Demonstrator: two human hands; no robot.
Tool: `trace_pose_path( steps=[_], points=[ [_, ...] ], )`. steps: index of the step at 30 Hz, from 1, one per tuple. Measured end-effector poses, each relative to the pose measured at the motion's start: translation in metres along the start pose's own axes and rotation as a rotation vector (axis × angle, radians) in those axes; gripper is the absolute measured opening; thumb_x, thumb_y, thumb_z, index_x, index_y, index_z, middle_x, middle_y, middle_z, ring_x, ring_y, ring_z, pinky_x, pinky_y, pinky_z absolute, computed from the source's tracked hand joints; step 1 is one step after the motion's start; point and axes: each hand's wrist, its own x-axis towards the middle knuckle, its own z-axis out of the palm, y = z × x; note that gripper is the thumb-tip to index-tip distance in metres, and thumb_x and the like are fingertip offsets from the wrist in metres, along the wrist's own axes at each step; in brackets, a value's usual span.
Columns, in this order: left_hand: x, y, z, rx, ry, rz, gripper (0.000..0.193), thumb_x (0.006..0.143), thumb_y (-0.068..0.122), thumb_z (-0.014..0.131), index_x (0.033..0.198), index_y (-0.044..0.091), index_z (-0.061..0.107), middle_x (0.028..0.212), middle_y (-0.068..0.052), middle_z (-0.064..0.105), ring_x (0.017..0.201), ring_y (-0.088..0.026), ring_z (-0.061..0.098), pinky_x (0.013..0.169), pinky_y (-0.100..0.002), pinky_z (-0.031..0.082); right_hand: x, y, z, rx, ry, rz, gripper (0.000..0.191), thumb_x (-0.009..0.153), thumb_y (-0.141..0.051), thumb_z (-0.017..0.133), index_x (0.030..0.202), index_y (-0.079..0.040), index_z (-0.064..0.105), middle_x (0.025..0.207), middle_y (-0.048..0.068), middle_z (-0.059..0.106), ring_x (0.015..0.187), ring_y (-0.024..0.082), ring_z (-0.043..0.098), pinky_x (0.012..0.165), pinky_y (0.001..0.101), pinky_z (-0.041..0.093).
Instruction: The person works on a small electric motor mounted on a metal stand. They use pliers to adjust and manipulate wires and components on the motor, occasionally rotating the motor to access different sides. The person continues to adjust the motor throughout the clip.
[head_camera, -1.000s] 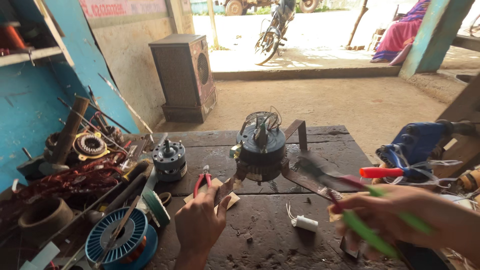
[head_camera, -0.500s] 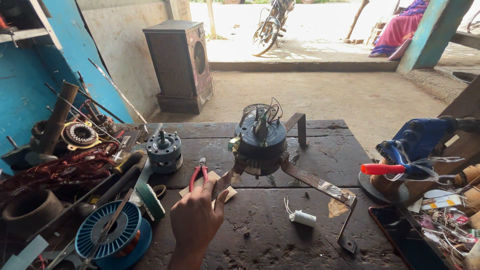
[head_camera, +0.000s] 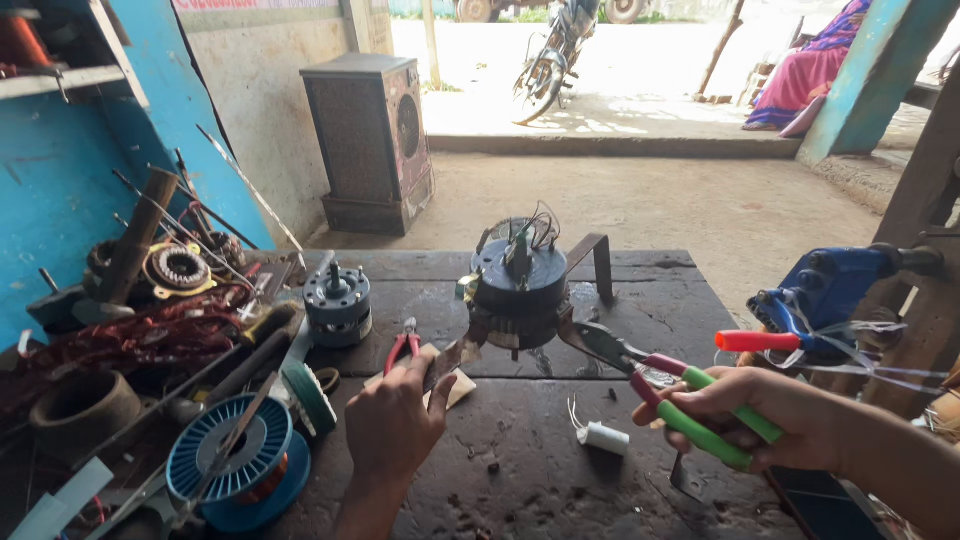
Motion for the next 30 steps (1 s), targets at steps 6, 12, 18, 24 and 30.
trace_pose_path(
  steps=[6, 12, 18, 24, 30],
  points=[
    [0.007, -0.001, 0.002, -0.02, -0.052, -0.071, 0.047, 0.083, 0.058, 0.07, 0.116, 0.024, 0.075, 0.079, -0.007, 0.077, 0.073, -0.03, 0.076, 0.058, -0.044, 0.059, -0.002, 0.014, 0.012, -0.68, 0.346, -0.406, 0.051, 0.088, -0.036, 0.069, 0.133, -0.013, 0.067, 0.074, 0.008, 0.062, 0.065, 0.016, 0.055, 0.056, 0.0311, 0.046],
    [0.008, -0.008, 0.015, 0.039, -0.002, 0.007, 0.046, 0.083, 0.059, 0.069, 0.107, 0.02, 0.076, 0.074, -0.008, 0.075, 0.066, -0.03, 0.075, 0.055, -0.044, 0.058, 0.007, 0.045, 0.002, -0.583, 0.362, -0.475, 0.057, 0.088, -0.042, 0.068, 0.137, -0.015, 0.059, 0.076, 0.004, 0.06, 0.06, 0.015, 0.051, 0.052, 0.0356, 0.045],
    [0.048, -0.031, 0.038, 0.022, 0.01, 0.161, 0.045, 0.086, 0.059, 0.069, 0.1, 0.017, 0.075, 0.07, -0.009, 0.073, 0.061, -0.03, 0.074, 0.052, -0.044, 0.057, 0.027, 0.032, 0.005, -0.388, 0.173, -0.49, 0.048, 0.095, -0.039, 0.065, 0.117, 0.003, 0.063, 0.075, 0.009, 0.062, 0.058, 0.016, 0.055, 0.055, 0.0316, 0.046],
    [0.072, -0.027, 0.063, 0.015, 0.043, 0.189, 0.043, 0.085, 0.058, 0.069, 0.099, 0.018, 0.075, 0.066, -0.009, 0.072, 0.06, -0.03, 0.074, 0.052, -0.044, 0.057, 0.022, -0.008, 0.013, 0.034, 0.155, -0.27, 0.042, 0.094, -0.027, 0.062, 0.123, 0.003, 0.066, 0.085, 0.009, 0.07, 0.067, 0.014, 0.067, 0.06, 0.0271, 0.054],
    [0.067, -0.025, 0.066, 0.006, 0.05, 0.166, 0.046, 0.086, 0.058, 0.07, 0.086, 0.013, 0.071, 0.062, -0.007, 0.07, 0.058, -0.026, 0.074, 0.05, -0.04, 0.057, 0.022, -0.029, 0.013, -0.007, -0.218, -0.121, 0.043, 0.1, -0.022, 0.055, 0.123, 0.013, 0.064, 0.082, 0.016, 0.074, 0.038, 0.009, 0.055, 0.03, 0.0218, 0.043]
  ],
)
